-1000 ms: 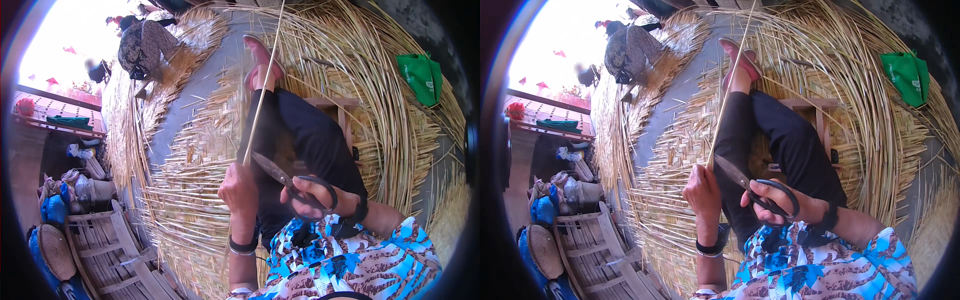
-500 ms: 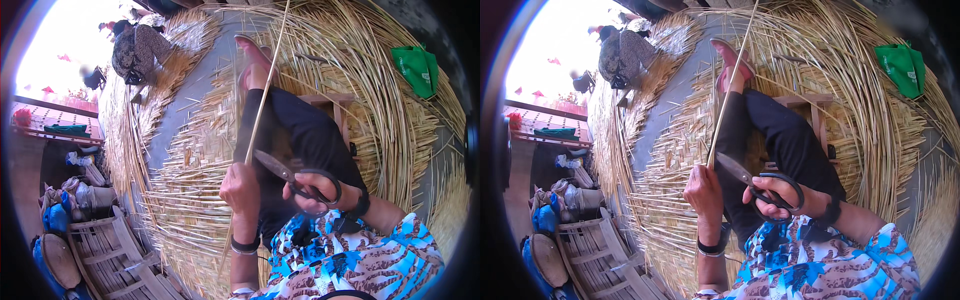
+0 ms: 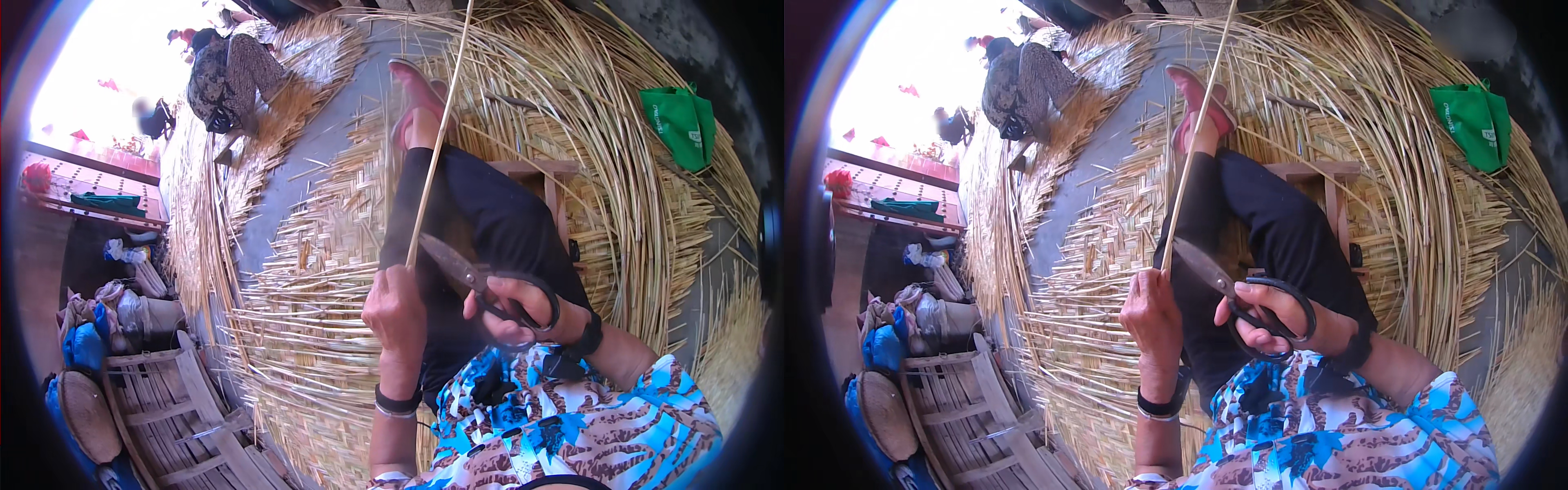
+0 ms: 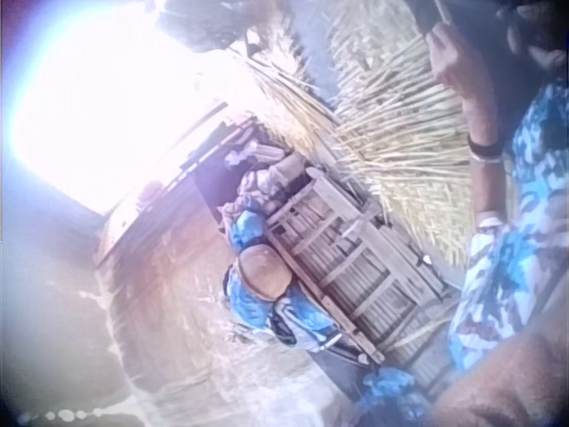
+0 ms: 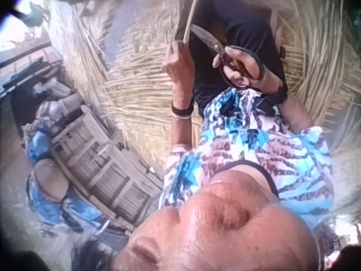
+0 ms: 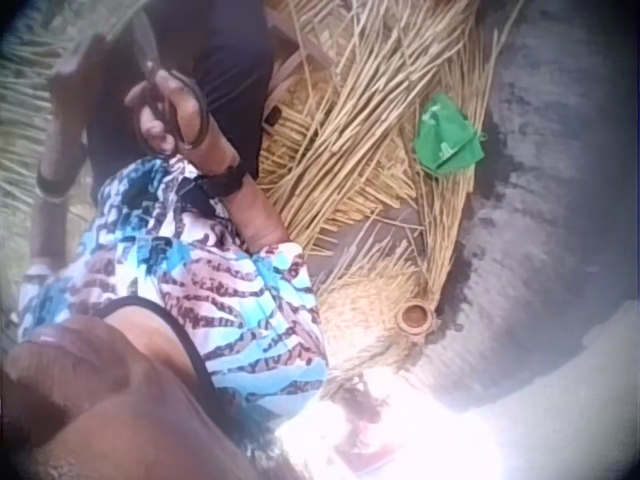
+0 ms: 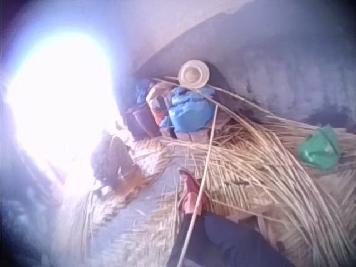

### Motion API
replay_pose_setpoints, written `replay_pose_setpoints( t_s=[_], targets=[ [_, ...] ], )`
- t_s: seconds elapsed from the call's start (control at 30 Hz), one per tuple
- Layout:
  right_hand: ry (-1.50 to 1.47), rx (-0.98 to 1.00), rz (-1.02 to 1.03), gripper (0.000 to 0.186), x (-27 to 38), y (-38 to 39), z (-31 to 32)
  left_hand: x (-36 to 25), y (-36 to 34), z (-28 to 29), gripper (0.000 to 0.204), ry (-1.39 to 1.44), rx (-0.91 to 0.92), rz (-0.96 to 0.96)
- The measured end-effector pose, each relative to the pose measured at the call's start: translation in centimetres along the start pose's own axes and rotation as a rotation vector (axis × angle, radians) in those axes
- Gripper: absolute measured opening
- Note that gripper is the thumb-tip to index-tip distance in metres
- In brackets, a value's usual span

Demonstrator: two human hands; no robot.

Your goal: Weaving long thin strips of natural material to create a large floor mat.

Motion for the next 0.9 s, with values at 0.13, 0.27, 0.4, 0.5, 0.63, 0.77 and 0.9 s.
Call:
replay_pose_setpoints(
  t_s=[0.13, 0.27, 0.4, 0.5, 0.63, 0.77, 0.9],
  targets=[
    [0.026, -0.028, 0.024, 0.056, 0.1, 0.0, -0.2, -0.1, 0.2, -0.4, 0.014, -0.003, -0.002, 0.004],
    [0.014, -0.114, 0.075, 0.058, 0.4, -0.1, 0.4, -0.3, 0.5, -0.7, 0.015, -0.01, -0.002, -0.016],
    [-0.132, -0.162, 0.243, 0.061, 3.0, -0.6, 3.4, 0.0, 1.8, 0.0, 0.016, -0.027, 0.046, -0.01],
    [-0.112, -0.136, 0.284, 0.061, 4.5, 0.0, 3.7, 0.3, 2.4, 0.3, 0.019, 0.011, 0.055, 0.01],
    [0.009, -0.058, 0.031, 0.056, 2.4, 0.9, 1.1, 0.9, 1.8, -0.1, 0.022, 0.108, 0.106, 0.1],
    [-0.072, 0.069, -0.067, 0.052, -0.9, 0.3, -0.1, 0.5, 0.9, -0.2, 0.022, 0.104, 0.092, 0.11],
    [-0.092, 0.049, -0.049, 0.052, -1.3, -0.4, 0.2, 0.2, 0.7, -0.1, 0.022, 0.092, 0.07, 0.103]
  ],
)
Point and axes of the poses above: each hand's wrist, its own y-axis away from the middle knuckle, its own z-axis out of the back of the hand, x = y × z, the point moved 4 cm from there along -y, towards the middle knuckle, and after that the axes turned 4 degrees about -z, right-handed, at the moved point
